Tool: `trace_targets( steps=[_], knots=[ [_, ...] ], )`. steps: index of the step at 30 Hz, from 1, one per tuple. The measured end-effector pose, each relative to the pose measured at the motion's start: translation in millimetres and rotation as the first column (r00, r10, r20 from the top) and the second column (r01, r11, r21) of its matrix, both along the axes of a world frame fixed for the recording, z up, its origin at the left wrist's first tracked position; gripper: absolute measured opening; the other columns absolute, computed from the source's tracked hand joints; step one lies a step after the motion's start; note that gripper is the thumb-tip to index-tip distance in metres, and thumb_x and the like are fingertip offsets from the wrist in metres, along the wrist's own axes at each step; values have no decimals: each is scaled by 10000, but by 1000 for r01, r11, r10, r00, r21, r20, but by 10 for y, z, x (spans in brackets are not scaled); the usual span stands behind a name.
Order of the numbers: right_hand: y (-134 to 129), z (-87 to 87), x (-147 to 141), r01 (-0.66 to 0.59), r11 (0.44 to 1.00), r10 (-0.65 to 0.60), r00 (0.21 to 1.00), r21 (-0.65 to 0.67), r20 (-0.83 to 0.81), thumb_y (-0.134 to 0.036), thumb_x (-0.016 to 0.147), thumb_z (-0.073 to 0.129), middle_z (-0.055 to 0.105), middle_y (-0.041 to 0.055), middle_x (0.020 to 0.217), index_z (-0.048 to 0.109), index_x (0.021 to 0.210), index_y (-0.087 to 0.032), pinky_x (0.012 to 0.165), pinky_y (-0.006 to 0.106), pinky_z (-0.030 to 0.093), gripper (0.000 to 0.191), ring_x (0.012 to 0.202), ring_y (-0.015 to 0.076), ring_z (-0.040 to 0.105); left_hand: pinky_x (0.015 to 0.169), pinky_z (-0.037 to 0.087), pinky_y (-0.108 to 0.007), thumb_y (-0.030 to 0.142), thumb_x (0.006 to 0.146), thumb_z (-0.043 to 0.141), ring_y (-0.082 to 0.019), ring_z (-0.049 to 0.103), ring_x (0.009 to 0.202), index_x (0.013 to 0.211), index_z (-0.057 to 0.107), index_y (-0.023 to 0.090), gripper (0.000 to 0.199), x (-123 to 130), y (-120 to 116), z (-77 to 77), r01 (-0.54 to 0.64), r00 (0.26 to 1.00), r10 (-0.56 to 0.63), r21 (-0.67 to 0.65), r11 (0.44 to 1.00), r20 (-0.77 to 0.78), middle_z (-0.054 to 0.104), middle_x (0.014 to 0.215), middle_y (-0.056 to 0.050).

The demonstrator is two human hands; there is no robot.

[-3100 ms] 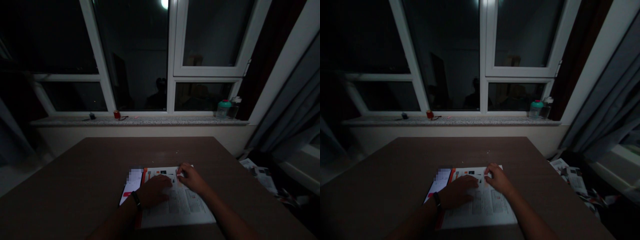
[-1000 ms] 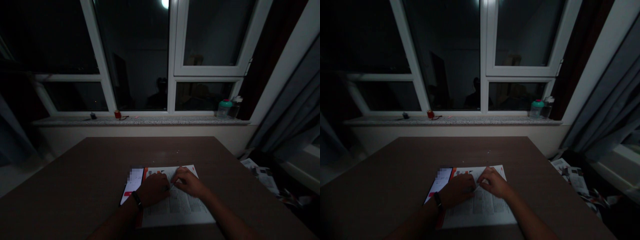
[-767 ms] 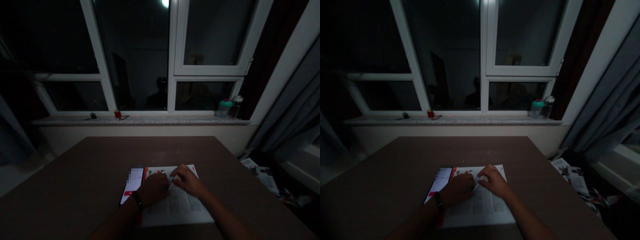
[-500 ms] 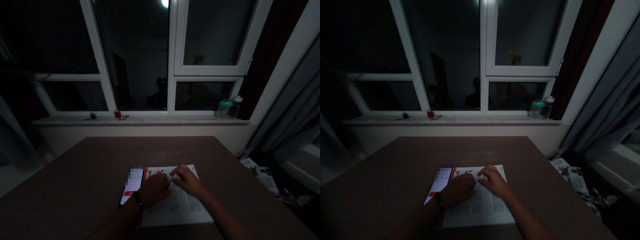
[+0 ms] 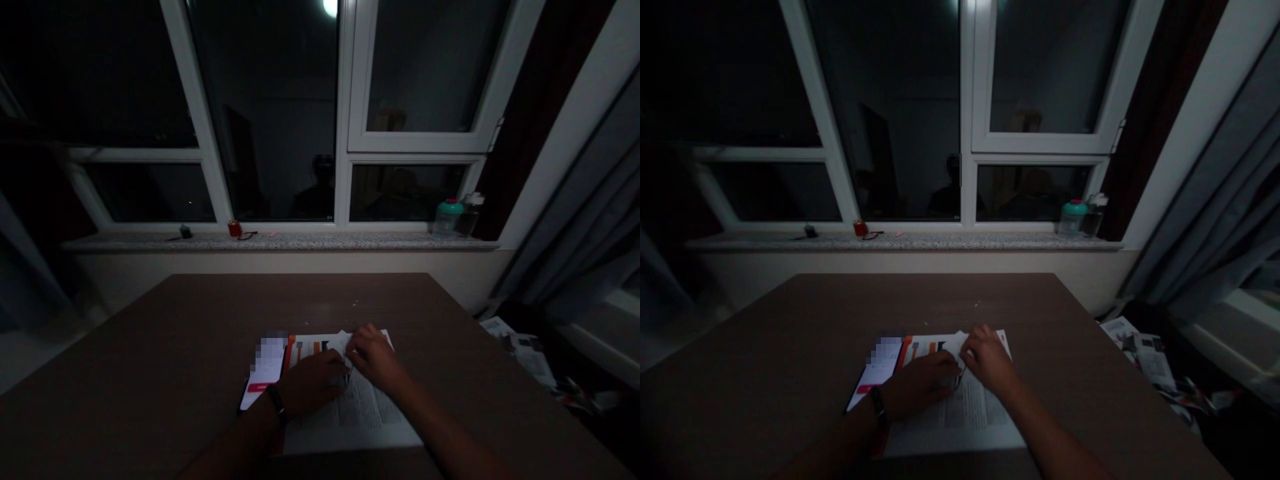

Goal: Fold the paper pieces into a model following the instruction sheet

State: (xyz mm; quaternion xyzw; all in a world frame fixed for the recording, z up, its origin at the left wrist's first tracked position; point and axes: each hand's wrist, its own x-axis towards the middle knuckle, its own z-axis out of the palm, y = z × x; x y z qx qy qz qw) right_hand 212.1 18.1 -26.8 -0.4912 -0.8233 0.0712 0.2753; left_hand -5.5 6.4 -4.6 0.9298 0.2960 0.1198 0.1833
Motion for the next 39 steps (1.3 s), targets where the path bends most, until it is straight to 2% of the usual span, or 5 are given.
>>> trace_targets(
  steps=[7, 18, 26, 34, 39],
  knots=[
    [-60, 68, 20, -43, 999, 44, 993, -9, 110, -234, 879, 619, 619, 47, 945, 703, 923, -214, 835, 345, 373, 97, 1006, 233, 489, 952, 443, -359, 249, 884, 637, -236, 549, 1117, 1243, 584, 266, 363, 1, 6, -8, -3, 999, 5, 61, 998, -40, 571, 1243, -45],
    [-81, 86, -24, -85, 996, 87, 984, -24, 158, -239, 920, 557, 650, 60, 1025, 711, 1005, -231, 899, 378, 383, 177, 1044, 249, 486, 951, 413, -423, 236, 863, 648, -264, 542, 1120, 1249, 555, 260, 398, -16, 16, -12, -56, 994, 66, 102, 993, -90, 569, 1276, -50],
    [-78, 54, -41, -88, 996, 89, 984, -14, 156, -227, 901, 577, 648, 71, 1114, 666, 1148, -226, 924, 387, 384, 262, 1081, 260, 485, 941, 408, -434, 248, 875, 630, -274, 542, 1113, 1297, 521, 290, 437, -28, 24, -33, -70, 992, 83, 135, 988, -91, 552, 1301, -55],
    [-87, 36, -38, -68, 997, 71, 985, -26, 158, -249, 897, 589, 640, 67, 1154, 670, 1138, -243, 909, 396, 373, 254, 1086, 266, 483, 896, 420, -373, 234, 939, 544, -233, 578, 1047, 1079, 641, 242, 171, -16, 19, 25, -4, 994, 21, 151, 988, -111, 626, 1155, -39],
    [-91, 22, -46, -45, 999, 48, 984, -24, 171, -261, 896, 593, 641, 70, 1160, 671, 1133, -254, 914, 412, 358, 250, 1091, 276, 483, 842, 425, -325, 232, 949, 523, -203, 604, 946, 893, 669, 219, 157, 4, 10, 62, 53, 990, -27, 191, 980, -140, 650, 1036, -31]
  ],
)
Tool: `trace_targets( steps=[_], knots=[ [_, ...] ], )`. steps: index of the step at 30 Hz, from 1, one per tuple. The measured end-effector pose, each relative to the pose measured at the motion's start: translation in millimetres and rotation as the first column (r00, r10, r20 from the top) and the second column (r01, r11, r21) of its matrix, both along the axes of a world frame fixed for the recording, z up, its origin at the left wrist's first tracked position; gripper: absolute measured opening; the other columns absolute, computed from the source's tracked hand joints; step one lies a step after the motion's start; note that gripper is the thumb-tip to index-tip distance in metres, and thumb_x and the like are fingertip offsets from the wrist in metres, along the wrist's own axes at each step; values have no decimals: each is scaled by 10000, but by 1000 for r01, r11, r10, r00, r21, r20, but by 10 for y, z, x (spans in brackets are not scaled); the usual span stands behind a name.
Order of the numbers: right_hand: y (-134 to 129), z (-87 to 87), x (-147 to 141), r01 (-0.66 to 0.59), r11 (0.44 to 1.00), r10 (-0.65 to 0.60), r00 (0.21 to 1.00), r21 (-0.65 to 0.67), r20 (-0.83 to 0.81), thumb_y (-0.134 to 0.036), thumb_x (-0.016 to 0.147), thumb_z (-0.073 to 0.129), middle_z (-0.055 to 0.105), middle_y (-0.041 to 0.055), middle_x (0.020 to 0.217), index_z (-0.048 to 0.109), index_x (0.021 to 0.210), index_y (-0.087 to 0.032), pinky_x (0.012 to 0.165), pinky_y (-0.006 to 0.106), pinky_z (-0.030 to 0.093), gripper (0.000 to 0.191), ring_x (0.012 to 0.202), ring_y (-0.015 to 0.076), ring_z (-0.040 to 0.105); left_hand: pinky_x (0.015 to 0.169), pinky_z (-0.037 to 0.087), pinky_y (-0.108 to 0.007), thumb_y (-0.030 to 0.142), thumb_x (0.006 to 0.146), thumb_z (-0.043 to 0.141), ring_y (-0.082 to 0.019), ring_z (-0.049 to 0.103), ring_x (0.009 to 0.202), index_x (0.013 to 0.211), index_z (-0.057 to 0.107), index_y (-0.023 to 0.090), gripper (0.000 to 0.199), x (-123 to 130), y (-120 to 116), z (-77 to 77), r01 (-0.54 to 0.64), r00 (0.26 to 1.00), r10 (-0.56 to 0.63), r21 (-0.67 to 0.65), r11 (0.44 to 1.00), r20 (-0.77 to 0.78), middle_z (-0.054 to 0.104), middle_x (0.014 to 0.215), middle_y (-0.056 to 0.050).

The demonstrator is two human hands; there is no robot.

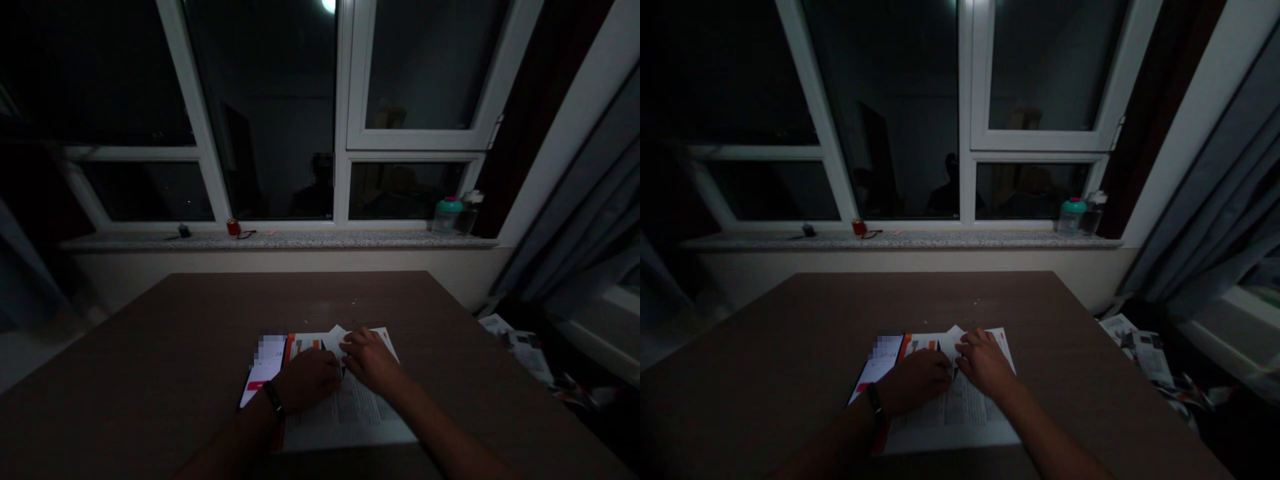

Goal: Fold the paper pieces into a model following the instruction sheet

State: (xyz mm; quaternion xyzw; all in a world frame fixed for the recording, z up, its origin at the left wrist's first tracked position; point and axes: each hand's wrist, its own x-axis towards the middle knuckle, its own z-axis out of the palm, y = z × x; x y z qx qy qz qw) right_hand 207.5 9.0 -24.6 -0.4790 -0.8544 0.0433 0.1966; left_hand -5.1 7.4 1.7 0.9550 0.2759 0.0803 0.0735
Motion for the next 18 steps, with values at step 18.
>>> trace_targets(
  steps=[18],
  knots=[
    [-101, 38, -72, 43, 999, -43, 997, 12, 66, -285, 873, 616, 620, 91, 1197, 625, 1151, -242, 913, 425, 359, 281, 1118, 299, 475, 757, 432, -298, 251, 920, 575, -196, 597, 867, 860, 662, 213, 113, -7, -36, 69, 22, 999, -23, -15, 1000, -40, 616, 962, -27]
  ],
)
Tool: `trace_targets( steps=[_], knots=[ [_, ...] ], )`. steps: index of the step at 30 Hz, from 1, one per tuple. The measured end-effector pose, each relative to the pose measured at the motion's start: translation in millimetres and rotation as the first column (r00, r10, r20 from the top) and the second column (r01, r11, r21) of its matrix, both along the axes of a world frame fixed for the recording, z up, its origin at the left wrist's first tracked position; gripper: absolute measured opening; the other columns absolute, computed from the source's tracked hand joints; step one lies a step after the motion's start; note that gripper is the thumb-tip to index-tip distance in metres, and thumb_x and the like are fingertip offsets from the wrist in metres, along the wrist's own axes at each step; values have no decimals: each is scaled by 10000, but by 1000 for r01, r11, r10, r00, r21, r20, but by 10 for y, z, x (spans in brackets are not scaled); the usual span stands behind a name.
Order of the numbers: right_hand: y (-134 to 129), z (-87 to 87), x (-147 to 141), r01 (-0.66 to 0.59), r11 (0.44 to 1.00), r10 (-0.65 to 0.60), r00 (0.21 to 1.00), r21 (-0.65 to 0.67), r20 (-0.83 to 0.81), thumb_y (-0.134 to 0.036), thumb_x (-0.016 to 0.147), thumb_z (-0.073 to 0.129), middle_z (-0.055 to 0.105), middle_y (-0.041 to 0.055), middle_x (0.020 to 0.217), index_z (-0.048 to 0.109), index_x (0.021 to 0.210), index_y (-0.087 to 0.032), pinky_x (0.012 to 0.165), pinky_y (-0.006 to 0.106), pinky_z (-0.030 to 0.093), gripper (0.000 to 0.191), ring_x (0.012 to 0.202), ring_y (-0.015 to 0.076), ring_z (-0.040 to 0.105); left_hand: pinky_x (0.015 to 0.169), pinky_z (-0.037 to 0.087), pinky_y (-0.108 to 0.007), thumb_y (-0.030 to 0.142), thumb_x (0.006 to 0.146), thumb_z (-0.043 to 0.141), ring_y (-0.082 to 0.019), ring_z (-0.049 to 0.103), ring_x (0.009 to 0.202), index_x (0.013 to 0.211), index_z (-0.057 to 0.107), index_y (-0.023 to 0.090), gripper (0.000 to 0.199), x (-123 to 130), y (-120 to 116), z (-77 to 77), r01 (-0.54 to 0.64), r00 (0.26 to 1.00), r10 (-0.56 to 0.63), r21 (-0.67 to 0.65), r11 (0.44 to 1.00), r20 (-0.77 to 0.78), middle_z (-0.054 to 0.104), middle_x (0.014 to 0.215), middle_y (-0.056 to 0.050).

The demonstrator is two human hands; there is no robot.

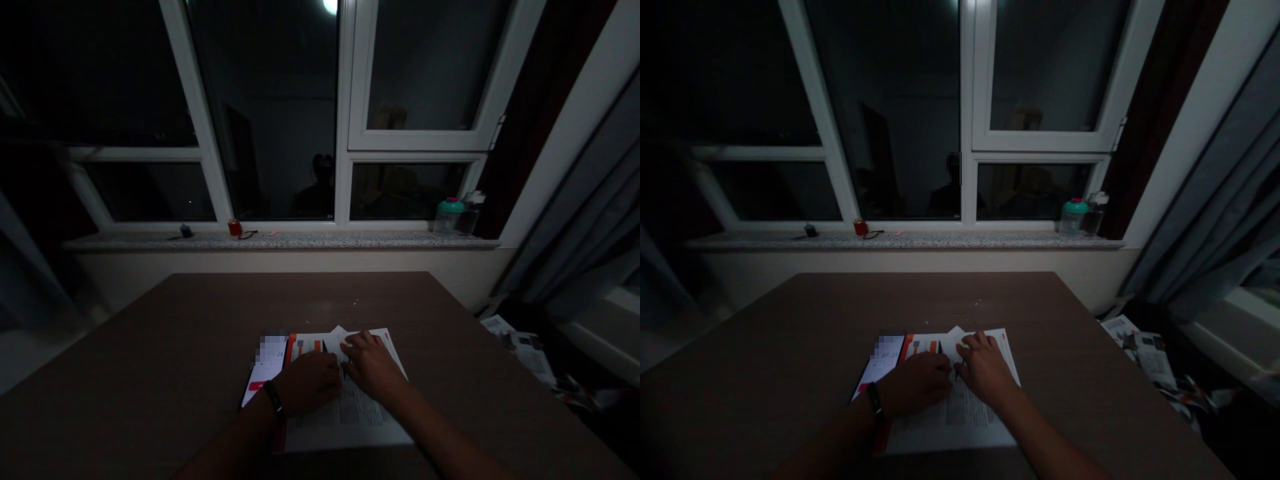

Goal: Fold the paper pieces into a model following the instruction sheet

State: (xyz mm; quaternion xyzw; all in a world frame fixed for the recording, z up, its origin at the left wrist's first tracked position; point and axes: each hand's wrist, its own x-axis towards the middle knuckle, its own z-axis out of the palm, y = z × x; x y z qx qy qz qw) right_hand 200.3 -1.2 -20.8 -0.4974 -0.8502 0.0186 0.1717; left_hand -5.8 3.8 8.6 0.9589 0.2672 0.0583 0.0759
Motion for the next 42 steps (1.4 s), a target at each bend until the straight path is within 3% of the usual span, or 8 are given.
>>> trace_targets(
  steps=[6, 14, 19, 25, 33, 42],
  knots=[
    [-16, 27, 13, -2, 999, 2, 1000, -45, -1, -363, 863, 631, 586, 94, 1245, 591, 1219, -238, 937, 414, 349, 380, 1155, 297, 448, 818, 449, -337, 237, 900, 581, -231, 608, 938, 950, 623, 206, 72, -11, -7, 12, -58, 998, 57, -66, 996, -14, 645, 1013, -36],
    [-59, 71, 26, -33, 999, 32, 999, -44, -9, -488, 905, 548, 585, 97, 1224, 577, 1246, -221, 969, 415, 348, 434, 1140, 290, 450, 889, 445, -373, 173, 859, 579, -246, 604, 1025, 1097, 566, 222, 243, -4, -45, 84, -146, 989, 149, -164, 976, 4, 643, 1119, -35],
    [-47, -3, 36, -48, 998, 49, 999, -35, 13, -424, 951, 488, 555, 108, 1305, 518, 1334, -209, 1002, 431, 342, 440, 1170, 294, 439, 903, 447, -379, 157, 866, 560, -247, 600, 1051, 1157, 549, 237, 301, -10, -45, 85, -110, 993, 114, -162, 981, 15, 634, 1160, -40],
    [-24, -41, 43, -52, 998, 52, 998, -22, 22, -270, 911, 532, 549, 91, 1335, 526, 1328, -210, 1037, 439, 319, 421, 1190, 289, 426, 871, 457, -355, 165, 870, 548, -243, 605, 1006, 1093, 599, 226, 236, -25, -13, 38, -59, 998, 60, -103, 993, 4, 641, 1091, -39],
    [-8, -66, 29, -25, 1000, 25, 1000, -6, 18, -271, 898, 558, 569, 80, 1319, 536, 1317, -215, 1045, 451, 309, 423, 1178, 288, 438, 793, 458, -320, 194, 900, 545, -230, 611, 929, 1048, 641, 238, 182, -13, -13, 24, -2, 999, 1, -12, 1000, -36, 631, 1027, -36],
    [8, -93, 1, 8, 1000, -8, 999, 11, 36, -278, 918, 535, 583, 69, 1306, 554, 1284, -238, 1045, 463, 302, 369, 1166, 289, 453, 832, 458, -325, 212, 907, 556, -218, 605, 960, 1024, 632, 228, 141, -30, -21, 6, 5, 1000, -6, -42, 999, -28, 620, 1050, -34]
  ],
)
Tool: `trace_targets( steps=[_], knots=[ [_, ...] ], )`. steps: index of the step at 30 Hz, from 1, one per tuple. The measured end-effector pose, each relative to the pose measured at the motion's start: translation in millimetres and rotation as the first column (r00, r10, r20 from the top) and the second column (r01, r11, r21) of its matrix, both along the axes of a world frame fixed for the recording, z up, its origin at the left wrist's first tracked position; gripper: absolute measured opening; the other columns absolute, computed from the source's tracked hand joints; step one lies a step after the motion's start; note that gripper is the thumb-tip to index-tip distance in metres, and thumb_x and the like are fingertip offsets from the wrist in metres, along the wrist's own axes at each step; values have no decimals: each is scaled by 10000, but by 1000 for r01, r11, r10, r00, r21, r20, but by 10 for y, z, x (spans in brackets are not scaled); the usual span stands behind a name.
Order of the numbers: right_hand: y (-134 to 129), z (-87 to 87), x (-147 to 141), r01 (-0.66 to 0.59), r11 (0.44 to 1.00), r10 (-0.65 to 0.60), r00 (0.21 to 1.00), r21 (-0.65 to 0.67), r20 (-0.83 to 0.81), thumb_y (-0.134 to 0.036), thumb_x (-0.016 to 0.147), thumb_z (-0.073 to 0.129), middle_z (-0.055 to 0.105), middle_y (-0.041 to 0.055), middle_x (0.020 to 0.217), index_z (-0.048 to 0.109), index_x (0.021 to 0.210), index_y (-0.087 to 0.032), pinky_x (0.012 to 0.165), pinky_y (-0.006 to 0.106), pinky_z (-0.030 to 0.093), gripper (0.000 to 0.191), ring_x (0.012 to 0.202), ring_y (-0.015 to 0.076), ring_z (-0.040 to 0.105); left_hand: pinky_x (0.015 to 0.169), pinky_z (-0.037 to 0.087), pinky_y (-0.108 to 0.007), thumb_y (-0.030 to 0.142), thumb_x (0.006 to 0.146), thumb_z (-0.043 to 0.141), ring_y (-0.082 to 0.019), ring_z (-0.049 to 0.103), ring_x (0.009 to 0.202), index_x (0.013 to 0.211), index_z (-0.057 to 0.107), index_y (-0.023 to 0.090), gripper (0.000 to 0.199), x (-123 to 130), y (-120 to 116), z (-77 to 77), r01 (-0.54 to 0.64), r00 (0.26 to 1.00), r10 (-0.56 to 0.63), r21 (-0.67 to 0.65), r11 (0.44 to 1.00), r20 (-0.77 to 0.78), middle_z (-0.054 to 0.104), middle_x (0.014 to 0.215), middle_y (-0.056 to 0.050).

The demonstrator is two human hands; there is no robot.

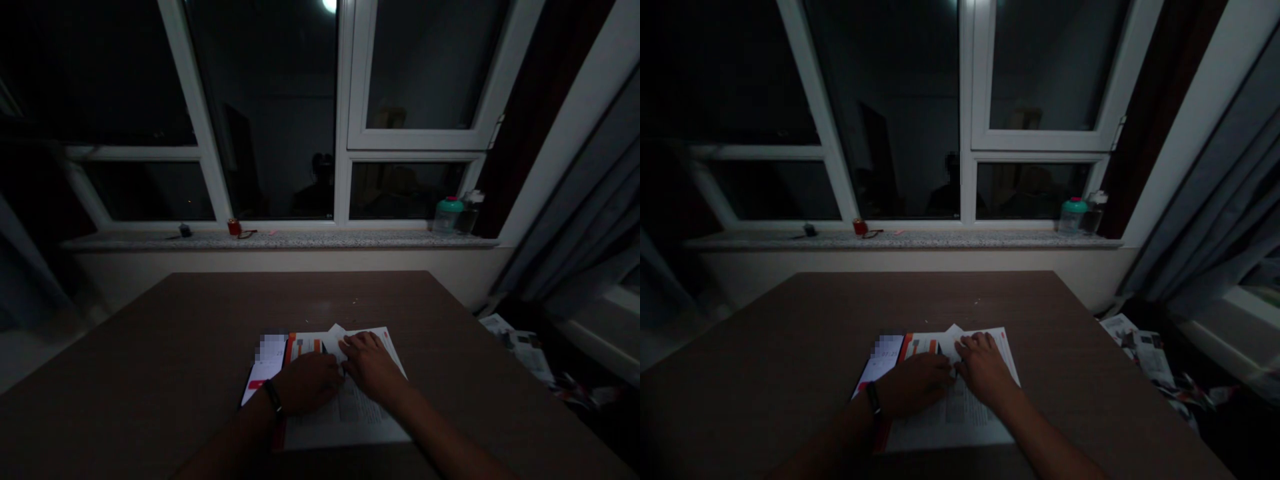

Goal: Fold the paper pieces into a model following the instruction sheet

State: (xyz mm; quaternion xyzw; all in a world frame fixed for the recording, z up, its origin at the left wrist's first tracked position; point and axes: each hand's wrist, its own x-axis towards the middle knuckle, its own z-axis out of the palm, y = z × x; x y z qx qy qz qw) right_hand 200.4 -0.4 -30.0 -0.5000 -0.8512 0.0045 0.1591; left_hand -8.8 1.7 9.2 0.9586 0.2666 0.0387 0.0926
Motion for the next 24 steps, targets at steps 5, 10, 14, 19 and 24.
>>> trace_targets(
  steps=[5, 10, 14, 19, 24],
  knots=[
    [-15, 1, -23, 20, 1000, -20, 1000, -7, 11, -282, 917, 535, 586, 72, 1302, 552, 1286, -236, 1051, 458, 296, 372, 1165, 286, 459, 863, 465, -334, 217, 890, 570, -224, 594, 985, 1030, 632, 232, 154, 20, -25, 27, -16, 999, 16, -5, 1000, -28, 616, 1063, -39],
    [-20, 7, -43, 38, 999, -37, 999, -19, 27, -287, 926, 521, 581, 73, 1311, 540, 1308, -227, 1062, 463, 283, 388, 1176, 289, 448, 857, 478, -336, 239, 871, 598, -232, 593, 987, 1024, 633, 225, 158, 44, -58, 65, -27, 997, 27, 1, 1000, -67, 610, 1070, -46],
    [-34, 39, -31, 23, 999, -22, 1000, -23, 19, -294, 915, 539, 580, 76, 1303, 549, 1297, -227, 1056, 465, 291, 388, 1170, 290, 448, 850, 481, -345, 286, 844, 649, -239, 595, 989, 1029, 640, 243, 190, 37, -61, 48, -32, 997, 31, -10, 999, -64, 601, 1087, -41],
    [-41, 59, -10, 5, 1000, -5, 1000, -21, 1, -314, 893, 571, 585, 84, 1279, 550, 1297, -222, 1049, 459, 301, 415, 1161, 296, 450, 870, 469, -359, 293, 837, 640, -245, 593, 1008, 1041, 599, 236, 216, 5, -39, 21, -38, 999, 37, -56, 998, -19, 597, 1109, -43],
    [-51, 66, -2, 8, 999, -9, 1000, -44, -20, -416, 903, 547, 567, 106, 1295, 524, 1335, -219, 1053, 468, 288, 475, 1186, 304, 438, 884, 462, -392, 259, 807, 624, -268, 587, 1045, 1116, 516, 221, 329, -4, -37, 2, -140, 990, 143, -132, 981, 13, 614, 1125, -56]
  ],
)
